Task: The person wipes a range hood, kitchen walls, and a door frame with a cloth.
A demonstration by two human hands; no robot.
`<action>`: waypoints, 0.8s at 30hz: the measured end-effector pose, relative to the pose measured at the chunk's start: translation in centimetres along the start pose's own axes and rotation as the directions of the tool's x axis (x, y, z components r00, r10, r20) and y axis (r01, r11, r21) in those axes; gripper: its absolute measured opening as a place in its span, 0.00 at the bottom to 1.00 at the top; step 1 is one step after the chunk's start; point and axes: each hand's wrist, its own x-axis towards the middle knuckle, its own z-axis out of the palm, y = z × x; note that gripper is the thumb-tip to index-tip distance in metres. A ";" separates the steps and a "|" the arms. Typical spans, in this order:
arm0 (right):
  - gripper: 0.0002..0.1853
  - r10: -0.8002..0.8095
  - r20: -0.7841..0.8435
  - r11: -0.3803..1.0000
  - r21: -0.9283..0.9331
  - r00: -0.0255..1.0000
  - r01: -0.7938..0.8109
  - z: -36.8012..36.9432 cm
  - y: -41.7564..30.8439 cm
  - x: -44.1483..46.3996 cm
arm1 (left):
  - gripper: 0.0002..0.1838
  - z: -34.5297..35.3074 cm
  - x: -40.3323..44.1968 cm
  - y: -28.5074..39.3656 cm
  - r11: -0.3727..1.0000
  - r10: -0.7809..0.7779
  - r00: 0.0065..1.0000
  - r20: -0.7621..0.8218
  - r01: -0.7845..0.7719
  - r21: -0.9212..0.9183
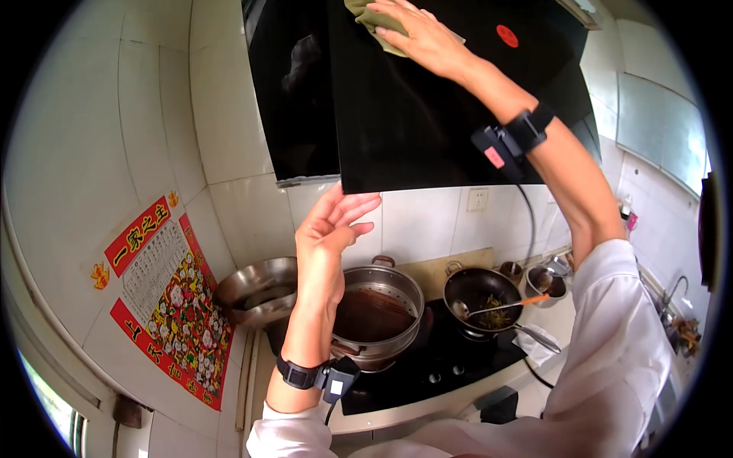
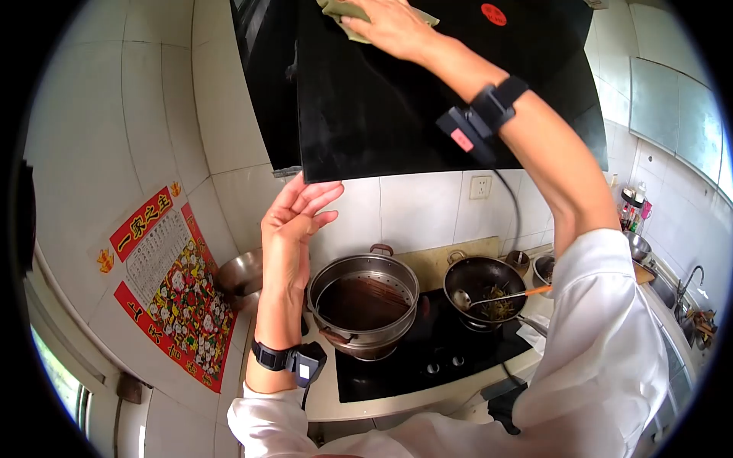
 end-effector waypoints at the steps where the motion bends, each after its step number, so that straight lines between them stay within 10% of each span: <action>1: 0.26 -0.222 -0.016 0.964 -0.152 0.975 0.218 0.8 -0.5 -1.2 | 0.32 -0.2 0.0 0.2 1.000 -0.007 1.000 -0.005 0.007 0.003; 2: 0.25 -0.435 0.007 0.858 -0.301 0.901 0.416 1.4 -1.4 -3.0 | 0.33 -0.3 0.0 0.5 0.999 -0.041 0.999 0.010 0.042 -0.035; 4: 0.15 -0.421 -0.084 0.905 -0.097 0.903 0.413 1.4 -8.3 -8.6 | 0.35 -0.6 0.0 0.3 0.994 -0.079 0.996 0.031 0.081 -0.077; 8: 0.31 -0.232 0.126 0.945 0.263 0.964 0.194 -0.4 -13.1 -12.8 | 0.33 -0.7 -0.2 0.1 0.985 -0.137 0.991 0.006 0.137 -0.102; 11: 0.25 -0.415 0.074 0.908 -0.034 0.907 0.418 -0.4 -9.2 -10.0 | 0.34 -0.5 0.0 0.4 0.978 -0.119 0.992 0.045 0.125 -0.169; 14: 0.22 -0.124 -0.145 0.991 0.037 0.982 0.131 -0.5 -3.6 -6.4 | 0.37 -0.8 0.3 -0.2 0.981 -0.108 0.994 0.016 0.109 -0.157; 16: 0.23 -0.231 -0.156 0.963 -0.177 0.960 0.203 0.3 -4.7 -9.3 | 0.35 -0.9 0.1 0.0 0.986 -0.089 0.996 0.030 0.092 -0.137; 21: 0.37 -0.205 0.143 0.931 0.333 0.968 0.148 -1.1 -10.2 -15.3 | 0.34 -1.1 0.2 -0.6 0.989 -0.094 0.995 -0.034 0.090 -0.115; 24: 0.28 -0.318 0.016 0.935 -0.162 0.948 0.316 -1.6 -3.9 -12.3 | 0.33 -0.7 0.1 -0.4 0.990 -0.070 0.997 -0.014 0.067 -0.123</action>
